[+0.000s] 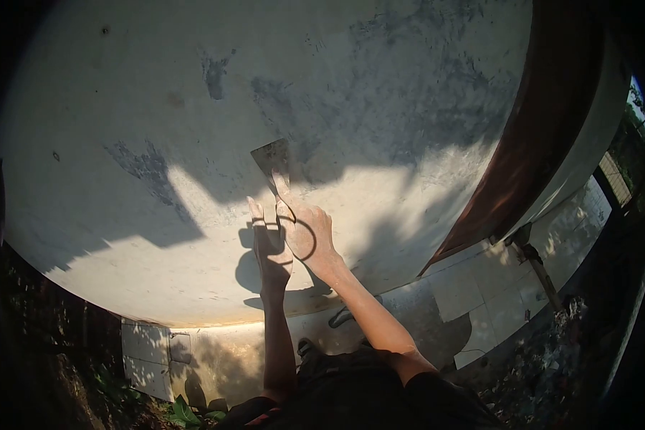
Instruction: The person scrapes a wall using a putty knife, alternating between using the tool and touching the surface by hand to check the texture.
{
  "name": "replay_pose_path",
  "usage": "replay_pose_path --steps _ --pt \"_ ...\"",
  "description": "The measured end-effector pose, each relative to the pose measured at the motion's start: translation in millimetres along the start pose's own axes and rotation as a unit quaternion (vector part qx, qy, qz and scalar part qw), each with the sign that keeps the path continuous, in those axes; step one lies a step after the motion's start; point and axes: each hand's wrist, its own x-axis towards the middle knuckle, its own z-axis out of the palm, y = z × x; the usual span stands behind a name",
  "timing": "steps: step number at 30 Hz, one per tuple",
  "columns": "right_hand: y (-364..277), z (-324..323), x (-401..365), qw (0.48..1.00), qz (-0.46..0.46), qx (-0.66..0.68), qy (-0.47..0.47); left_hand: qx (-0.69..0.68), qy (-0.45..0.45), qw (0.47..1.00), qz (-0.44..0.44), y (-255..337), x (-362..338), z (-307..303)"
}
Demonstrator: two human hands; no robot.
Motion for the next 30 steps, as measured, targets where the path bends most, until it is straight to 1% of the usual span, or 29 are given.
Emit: replay_pose_path --steps 1,2,4,5,7,8,10,11,12,13,14,16,17,19,20,22,23,24,26,27,28,30 --pt "-3 -5 -2 0.997 0.058 -0.004 -0.052 0.001 -0.013 1.0 -0.011 2 -5 -1" --pt "0 -6 -4 0.997 0.056 -0.003 -0.053 0.002 -0.011 1.0 -0.01 5 -6 0" --pt "12 -2 -13 0.993 0.067 0.072 -0.069 -0.11 -0.063 0.991 -0.042 7 -7 0" --pt "17 -2 -18 0.993 0.067 0.075 -0.067 -0.107 -0.063 0.991 -0.04 12 -4 -3" --pt "26 -6 -30 0.994 -0.048 -0.003 -0.098 -0.145 -0.105 0.978 -0.109 27 1 -8" --pt "30 -6 -31 0.994 -0.05 -0.004 -0.098 -0.165 -0.123 0.968 -0.143 36 6 -10" --pt "38 -4 -36 0.988 -0.107 0.095 -0.057 -0.205 -0.157 0.942 -0.213 45 10 -11" --pt "44 -2 -38 0.988 -0.109 0.096 -0.059 -0.205 -0.154 0.943 -0.213 45 8 -10" --pt "50 1 -42 0.984 -0.107 0.12 -0.072 -0.224 -0.126 0.945 -0.203 44 3 -7" --pt "46 -2 -41 0.98 -0.104 0.144 -0.085 -0.243 -0.097 0.946 -0.192 42 -1 -4" --pt "44 -6 -39 0.979 -0.107 0.147 -0.089 -0.24 -0.092 0.947 -0.193 39 -4 1" --pt "35 -17 -35 0.967 0.001 0.142 -0.214 -0.234 -0.068 0.961 -0.131 32 -9 11" --pt "36 -18 -35 0.965 -0.001 0.145 -0.217 -0.231 -0.064 0.962 -0.132 27 -13 17" --pt "38 -19 -34 0.963 -0.033 0.169 -0.207 -0.179 -0.006 0.979 -0.101 21 -19 27" --pt "42 -16 -37 0.962 -0.037 0.173 -0.209 -0.175 -0.002 0.979 -0.1 24 -21 28" --pt "54 -9 -41 0.996 -0.019 0.087 -0.031 -0.137 -0.01 0.958 -0.252 29 -28 27" --pt "38 -19 -37 0.996 0.024 0.086 0.002 -0.145 0.021 0.956 -0.255 5 -43 35" --pt "36 -22 -35 0.996 0.021 0.089 0.001 -0.144 0.025 0.956 -0.254 3 -47 30" --pt "39 -30 -34 0.982 0.172 0.061 0.052 -0.207 0.027 0.903 -0.375 4 -44 20" --pt "42 -32 -34 0.972 0.218 0.062 0.056 -0.207 0.031 0.903 -0.374 2 -40 17" --pt "43 -31 -35 0.973 0.214 0.063 0.054 -0.217 0.026 0.904 -0.367 2 -31 12" --pt "44 -24 -34 0.967 0.165 -0.055 0.185 -0.226 0.025 0.905 -0.36 8 -11 5"
